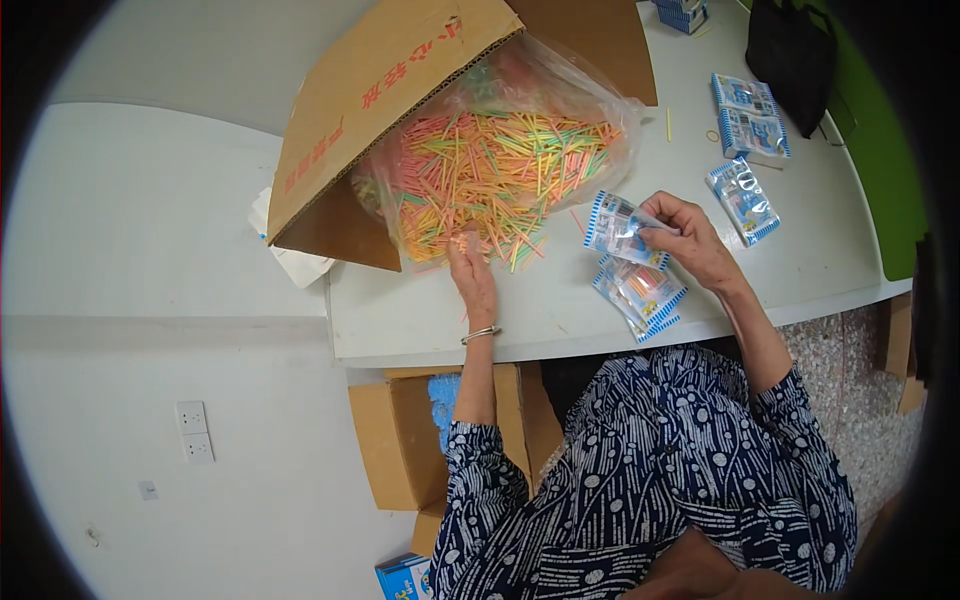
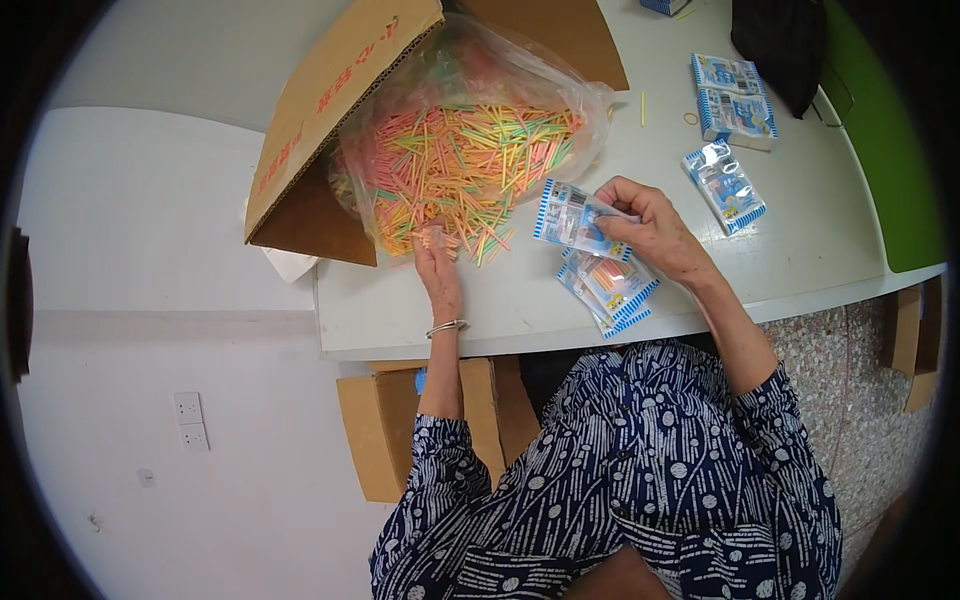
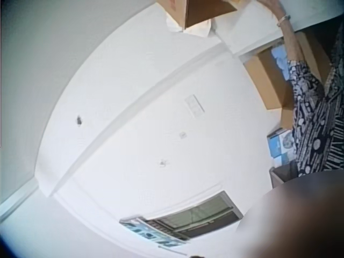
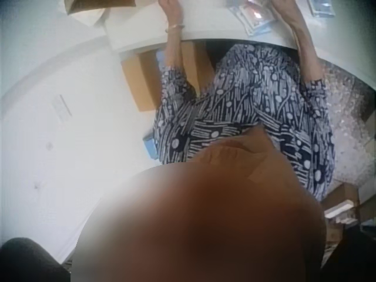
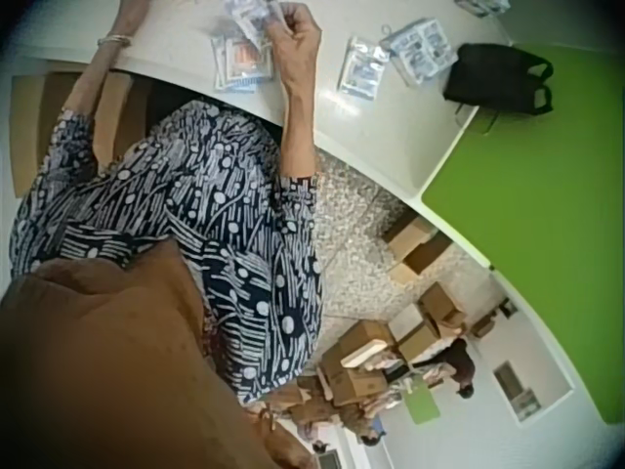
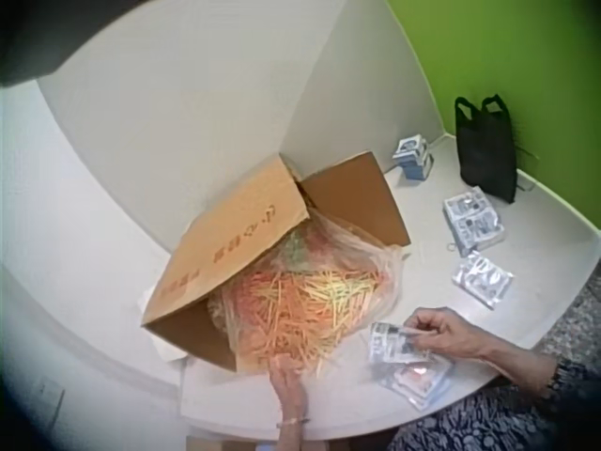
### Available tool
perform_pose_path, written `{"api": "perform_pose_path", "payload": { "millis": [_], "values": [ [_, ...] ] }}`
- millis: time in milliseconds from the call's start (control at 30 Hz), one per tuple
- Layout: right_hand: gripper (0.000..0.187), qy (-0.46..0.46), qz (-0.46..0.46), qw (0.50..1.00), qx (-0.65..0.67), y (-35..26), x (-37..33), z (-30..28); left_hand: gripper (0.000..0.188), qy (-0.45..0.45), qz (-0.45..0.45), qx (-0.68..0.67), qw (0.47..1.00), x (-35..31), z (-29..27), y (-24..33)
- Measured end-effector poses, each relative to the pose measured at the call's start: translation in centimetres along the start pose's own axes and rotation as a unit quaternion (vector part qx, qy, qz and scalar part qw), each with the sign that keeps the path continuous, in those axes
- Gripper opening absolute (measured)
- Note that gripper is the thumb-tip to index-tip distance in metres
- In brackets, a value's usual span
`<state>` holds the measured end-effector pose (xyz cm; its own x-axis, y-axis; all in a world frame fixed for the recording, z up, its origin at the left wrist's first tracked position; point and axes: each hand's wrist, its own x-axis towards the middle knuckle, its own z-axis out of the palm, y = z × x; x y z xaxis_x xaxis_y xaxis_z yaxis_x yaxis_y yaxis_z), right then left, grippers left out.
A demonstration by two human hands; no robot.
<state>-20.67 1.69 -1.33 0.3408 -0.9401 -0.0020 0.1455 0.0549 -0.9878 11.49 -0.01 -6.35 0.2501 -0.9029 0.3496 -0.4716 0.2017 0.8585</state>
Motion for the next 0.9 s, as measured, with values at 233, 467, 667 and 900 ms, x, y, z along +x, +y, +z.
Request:
{"api": "perform_pose_path", "payload": {
  "millis": [233, 467, 667, 900],
  "values": [
    [0.017, -0.034, 0.044, 0.998, 0.033, 0.3, 0.4, 1.9, 0.026, -0.018, -0.009, -0.081, 0.997, -0.6, 0.7, -1.3],
    [0.011, -0.017, 0.021, 0.999, 0.020, 1.5, 0.8, 3.1, 0.025, -0.016, -0.021, -0.093, 0.995, -0.7, 0.9, -0.8],
    [0.015, -0.006, 0.004, 1.000, 0.000, 1.1, 1.2, 3.8, 0.025, -0.039, -0.028, -0.063, 0.997, -0.9, 0.7, 0.3],
    [0.018, 0.022, 0.026, 0.999, -0.021, 1.5, 1.6, 4.1, 0.027, -0.039, 0.019, 0.071, 0.997, 0.4, -0.4, 0.4]
  ]
}}
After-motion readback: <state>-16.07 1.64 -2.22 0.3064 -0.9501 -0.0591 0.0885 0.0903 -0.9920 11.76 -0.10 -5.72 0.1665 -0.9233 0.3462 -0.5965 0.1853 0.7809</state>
